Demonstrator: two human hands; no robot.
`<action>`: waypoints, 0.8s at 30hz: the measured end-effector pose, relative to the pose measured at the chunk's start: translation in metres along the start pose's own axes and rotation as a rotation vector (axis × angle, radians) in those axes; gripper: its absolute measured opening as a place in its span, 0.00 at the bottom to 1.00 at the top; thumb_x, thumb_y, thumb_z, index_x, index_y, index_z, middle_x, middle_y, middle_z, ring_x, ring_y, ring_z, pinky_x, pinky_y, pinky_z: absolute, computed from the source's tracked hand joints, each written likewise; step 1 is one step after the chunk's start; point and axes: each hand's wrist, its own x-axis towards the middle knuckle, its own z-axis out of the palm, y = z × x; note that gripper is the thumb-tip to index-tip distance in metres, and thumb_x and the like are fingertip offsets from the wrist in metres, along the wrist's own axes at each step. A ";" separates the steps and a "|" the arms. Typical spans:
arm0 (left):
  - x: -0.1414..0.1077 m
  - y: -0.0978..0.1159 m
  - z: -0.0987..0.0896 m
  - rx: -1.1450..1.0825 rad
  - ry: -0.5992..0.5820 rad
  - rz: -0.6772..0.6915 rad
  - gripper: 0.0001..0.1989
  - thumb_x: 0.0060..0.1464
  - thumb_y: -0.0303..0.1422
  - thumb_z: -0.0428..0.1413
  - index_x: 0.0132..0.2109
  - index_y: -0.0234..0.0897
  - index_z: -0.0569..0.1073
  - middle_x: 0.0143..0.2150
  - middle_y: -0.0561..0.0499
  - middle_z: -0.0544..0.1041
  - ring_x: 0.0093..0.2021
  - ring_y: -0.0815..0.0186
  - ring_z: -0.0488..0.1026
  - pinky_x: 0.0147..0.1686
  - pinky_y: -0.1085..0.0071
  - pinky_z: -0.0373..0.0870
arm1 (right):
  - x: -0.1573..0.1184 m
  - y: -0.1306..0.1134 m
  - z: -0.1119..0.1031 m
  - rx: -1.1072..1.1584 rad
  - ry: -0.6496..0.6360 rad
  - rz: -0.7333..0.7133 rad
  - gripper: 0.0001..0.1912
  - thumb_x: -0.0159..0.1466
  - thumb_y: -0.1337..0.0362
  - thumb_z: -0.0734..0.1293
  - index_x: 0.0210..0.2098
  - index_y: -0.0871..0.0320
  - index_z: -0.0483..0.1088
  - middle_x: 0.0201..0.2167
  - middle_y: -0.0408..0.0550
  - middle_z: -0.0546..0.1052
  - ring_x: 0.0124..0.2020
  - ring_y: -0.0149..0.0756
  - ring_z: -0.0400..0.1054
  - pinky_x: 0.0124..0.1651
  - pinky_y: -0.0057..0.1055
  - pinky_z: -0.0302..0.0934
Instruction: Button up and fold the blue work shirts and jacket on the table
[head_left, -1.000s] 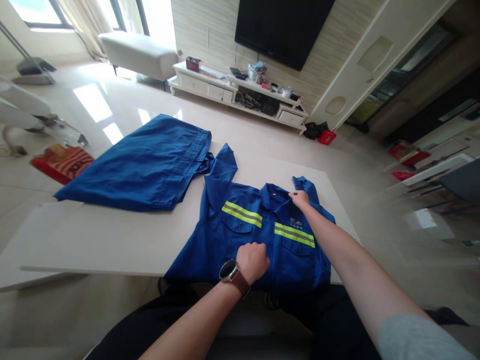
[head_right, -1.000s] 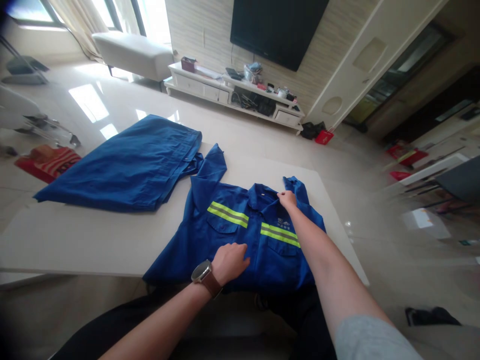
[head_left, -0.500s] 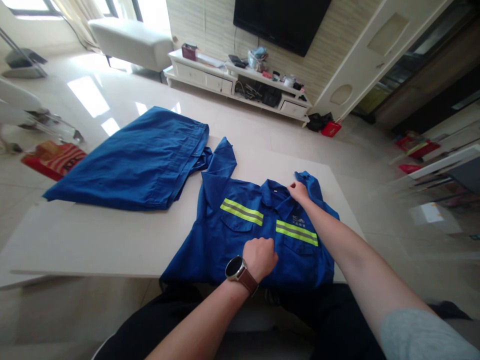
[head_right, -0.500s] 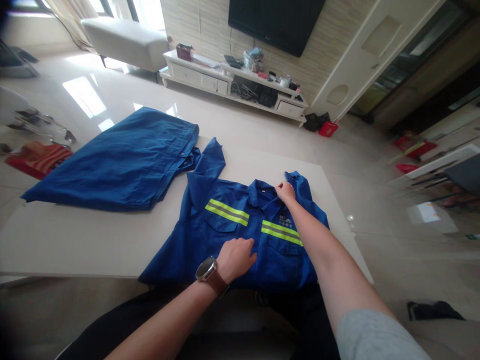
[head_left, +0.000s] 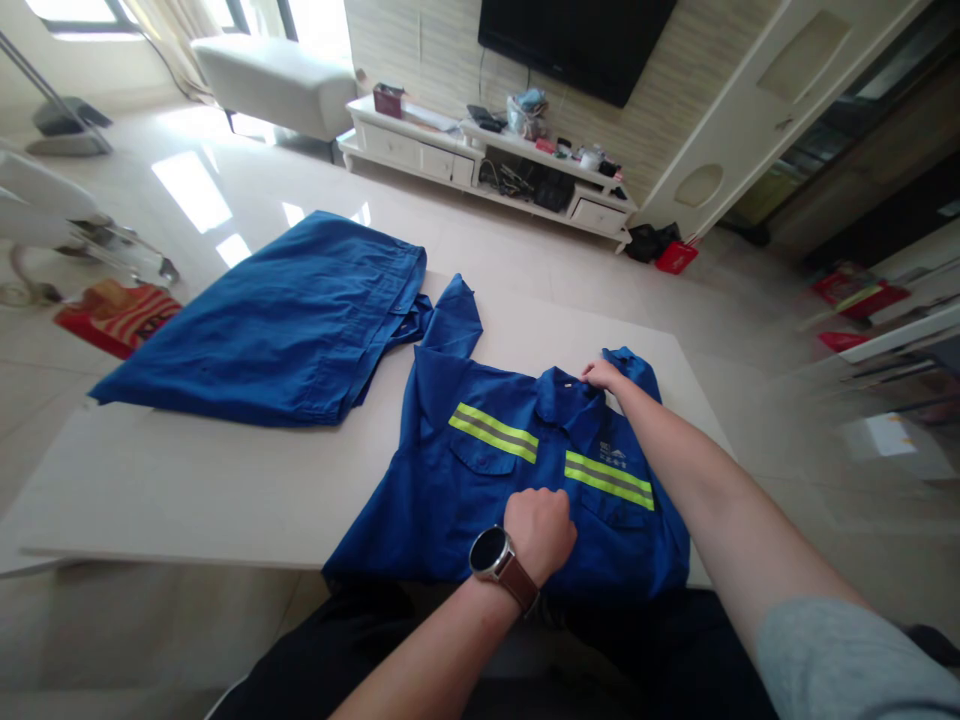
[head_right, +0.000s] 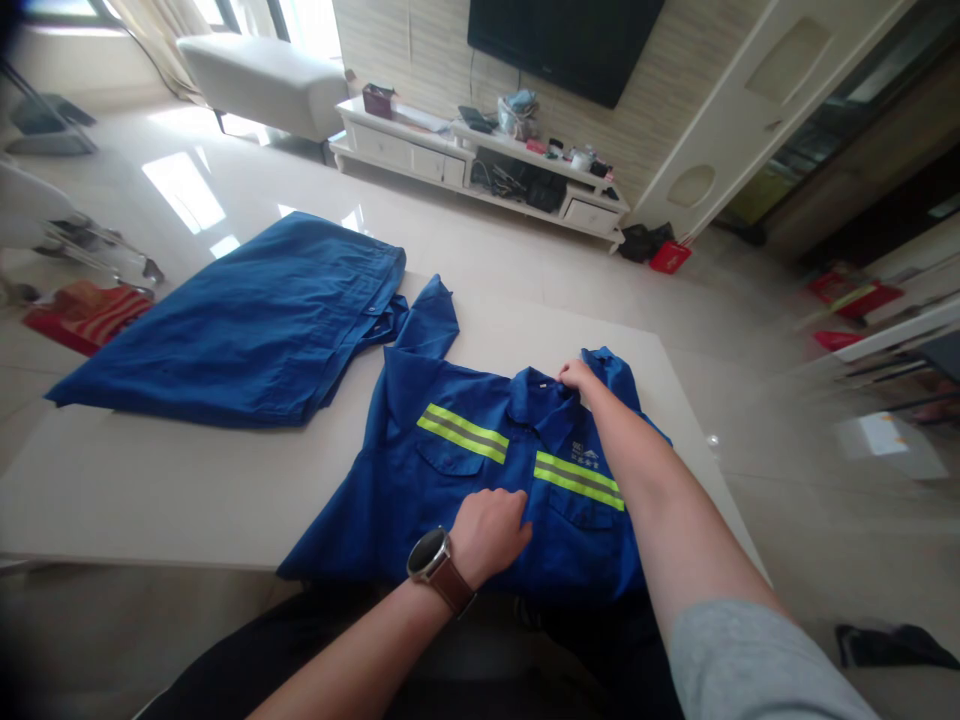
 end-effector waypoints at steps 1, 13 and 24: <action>0.001 0.000 -0.001 -0.002 -0.005 0.000 0.15 0.64 0.34 0.49 0.48 0.35 0.78 0.47 0.37 0.82 0.49 0.48 0.80 0.44 0.58 0.75 | -0.001 -0.001 -0.001 -0.016 0.042 -0.018 0.06 0.56 0.72 0.72 0.35 0.63 0.77 0.34 0.53 0.80 0.36 0.38 0.73 0.43 0.31 0.66; 0.003 0.013 0.003 0.013 -0.007 0.039 0.15 0.63 0.32 0.49 0.47 0.33 0.79 0.46 0.38 0.83 0.48 0.50 0.80 0.44 0.58 0.76 | -0.055 -0.002 0.051 0.037 0.193 -0.577 0.22 0.67 0.65 0.59 0.57 0.59 0.72 0.60 0.56 0.74 0.62 0.45 0.66 0.68 0.44 0.58; 0.000 0.014 0.011 0.043 -0.018 0.068 0.15 0.63 0.32 0.50 0.46 0.33 0.79 0.46 0.37 0.83 0.49 0.50 0.80 0.46 0.58 0.75 | -0.126 0.060 0.057 -0.091 0.345 -0.364 0.25 0.67 0.63 0.58 0.60 0.63 0.68 0.62 0.62 0.70 0.64 0.51 0.62 0.68 0.47 0.57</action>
